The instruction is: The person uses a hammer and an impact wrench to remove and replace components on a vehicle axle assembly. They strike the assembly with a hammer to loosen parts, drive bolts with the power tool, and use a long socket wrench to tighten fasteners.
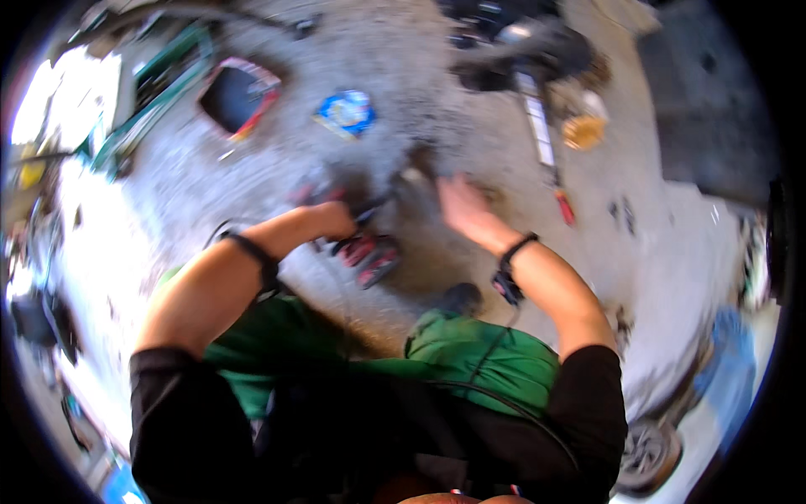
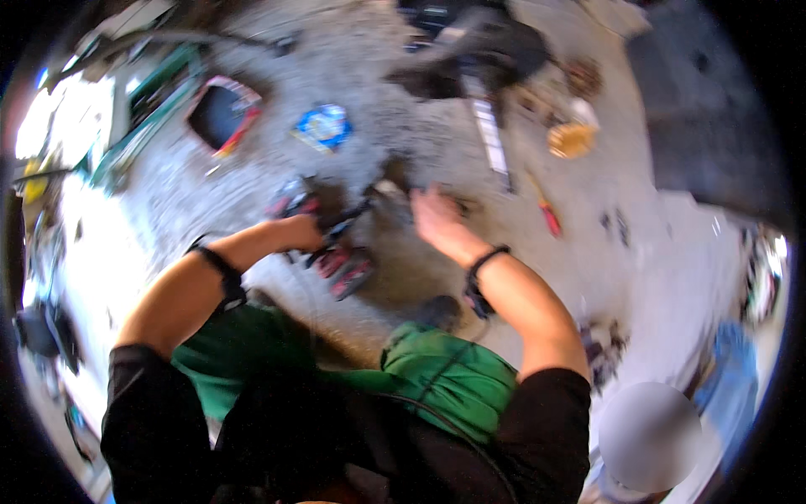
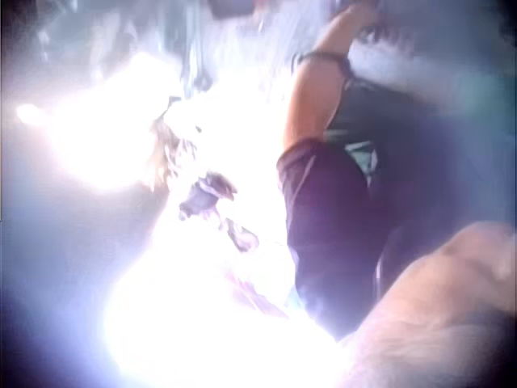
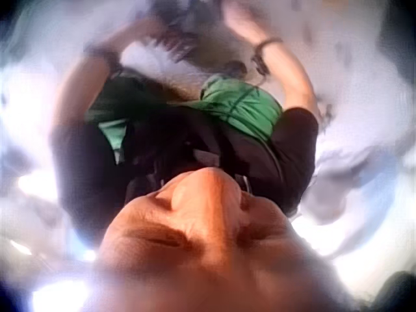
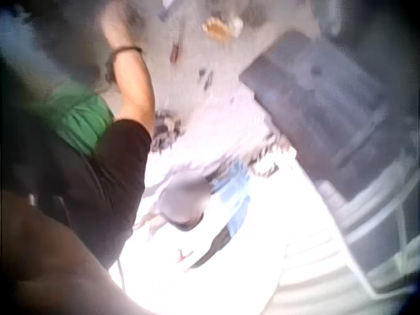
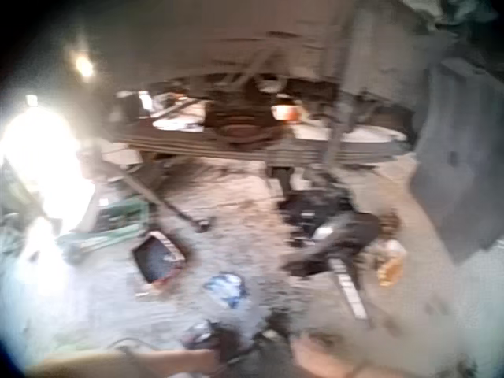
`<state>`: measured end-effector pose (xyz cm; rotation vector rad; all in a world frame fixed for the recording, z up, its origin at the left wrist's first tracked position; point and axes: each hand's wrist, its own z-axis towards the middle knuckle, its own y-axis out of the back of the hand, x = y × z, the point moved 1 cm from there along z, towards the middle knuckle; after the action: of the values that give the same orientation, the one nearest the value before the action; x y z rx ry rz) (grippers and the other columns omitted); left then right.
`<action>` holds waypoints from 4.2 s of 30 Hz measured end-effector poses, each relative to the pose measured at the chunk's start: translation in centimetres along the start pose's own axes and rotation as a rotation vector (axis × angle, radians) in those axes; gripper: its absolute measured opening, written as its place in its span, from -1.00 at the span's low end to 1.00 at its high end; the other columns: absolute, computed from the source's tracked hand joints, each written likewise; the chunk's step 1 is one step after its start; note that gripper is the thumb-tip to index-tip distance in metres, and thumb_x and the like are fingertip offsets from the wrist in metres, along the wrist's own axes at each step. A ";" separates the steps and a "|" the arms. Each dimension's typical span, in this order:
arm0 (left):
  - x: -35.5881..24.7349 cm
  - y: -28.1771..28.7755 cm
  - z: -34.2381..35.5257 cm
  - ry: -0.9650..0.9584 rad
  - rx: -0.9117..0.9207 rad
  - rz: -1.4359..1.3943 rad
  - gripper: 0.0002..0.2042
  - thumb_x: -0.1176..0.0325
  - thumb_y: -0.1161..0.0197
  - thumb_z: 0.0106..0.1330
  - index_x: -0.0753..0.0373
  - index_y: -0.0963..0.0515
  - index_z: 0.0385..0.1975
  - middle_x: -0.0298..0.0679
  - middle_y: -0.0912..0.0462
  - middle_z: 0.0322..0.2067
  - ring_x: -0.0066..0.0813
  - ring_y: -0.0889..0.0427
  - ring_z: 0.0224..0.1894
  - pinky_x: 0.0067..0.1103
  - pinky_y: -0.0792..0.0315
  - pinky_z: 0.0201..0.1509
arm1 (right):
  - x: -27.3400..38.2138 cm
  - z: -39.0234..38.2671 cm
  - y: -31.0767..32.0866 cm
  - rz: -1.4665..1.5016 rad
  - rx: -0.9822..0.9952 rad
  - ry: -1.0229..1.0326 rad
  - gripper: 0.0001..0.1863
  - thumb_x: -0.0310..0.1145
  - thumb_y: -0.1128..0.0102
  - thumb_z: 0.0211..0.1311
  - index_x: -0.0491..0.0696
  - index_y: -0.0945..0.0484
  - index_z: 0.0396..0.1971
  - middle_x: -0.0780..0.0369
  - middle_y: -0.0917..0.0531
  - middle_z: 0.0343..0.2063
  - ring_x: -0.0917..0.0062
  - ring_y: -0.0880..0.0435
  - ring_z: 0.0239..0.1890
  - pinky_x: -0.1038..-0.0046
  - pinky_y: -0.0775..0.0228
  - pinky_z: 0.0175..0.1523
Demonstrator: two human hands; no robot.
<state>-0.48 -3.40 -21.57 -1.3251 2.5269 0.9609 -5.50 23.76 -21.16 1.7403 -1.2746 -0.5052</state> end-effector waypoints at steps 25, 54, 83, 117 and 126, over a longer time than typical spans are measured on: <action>-6.0 4.5 -2.2 0.560 -0.110 -1.514 -0.88 0.39 -0.17 0.19 0.32 -0.52 -0.40 -0.26 -0.51 -0.61 -0.43 -0.49 -0.64 -0.51 -0.38 -0.62 | -0.3 -0.3 -1.8 -0.183 -0.064 -0.020 -0.64 -0.36 -0.18 -0.02 -0.20 -0.59 -0.18 -0.06 -0.52 -0.11 0.10 -0.54 -0.13 0.11 -0.49 -0.43; -4.2 11.3 -9.0 0.227 -0.391 -2.293 -0.74 0.17 -0.06 0.28 0.24 -0.49 -0.24 -0.17 -0.58 -0.41 -0.38 -0.52 -0.43 -0.51 -0.44 -0.34 | -1.1 -0.8 -3.0 -0.266 -0.219 0.096 -0.72 -0.30 -0.16 -0.04 -0.14 -0.58 -0.32 0.12 -0.59 -0.37 0.28 -0.50 -0.26 0.29 -0.39 -0.58; -2.5 10.8 -26.6 -0.714 -0.898 -2.517 -0.63 0.34 0.18 0.44 0.47 -0.17 0.12 -0.08 -0.35 -0.14 -0.47 -0.43 -0.22 -0.58 -0.37 -0.29 | 0.2 0.8 3.8 0.141 0.127 -0.292 -0.45 -0.37 0.04 -0.04 -0.04 -0.43 0.07 0.01 -0.49 0.03 0.16 -0.45 0.10 0.26 -0.28 0.18; -1.6 11.8 -23.3 -0.511 -0.866 -2.530 -0.52 0.30 0.18 0.47 0.45 0.07 0.24 -0.11 -0.34 -0.15 -0.46 -0.49 -0.25 -0.60 -0.35 -0.44 | -7.8 -2.8 1.1 0.205 0.050 -0.206 -0.35 -0.02 -0.40 -0.14 -0.17 -0.53 -0.08 -0.12 -0.46 -0.06 0.06 -0.41 0.06 0.26 -0.28 0.16; -1.2 11.2 -23.6 -0.572 -0.767 -2.601 -0.64 0.31 0.20 0.47 0.52 -0.15 0.07 -0.06 -0.38 -0.13 -0.43 -0.52 -0.19 -0.59 -0.32 -0.43 | -12.4 -2.3 1.5 0.072 -0.137 -0.266 -0.59 -0.34 -0.28 -0.03 -0.05 -0.56 -0.10 0.01 -0.53 -0.12 0.17 -0.51 -0.03 0.28 -0.34 0.10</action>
<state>-4.45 -11.90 2.88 -2.0828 -0.9068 0.8140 -9.37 35.86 -20.88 1.5442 -1.4460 -0.7833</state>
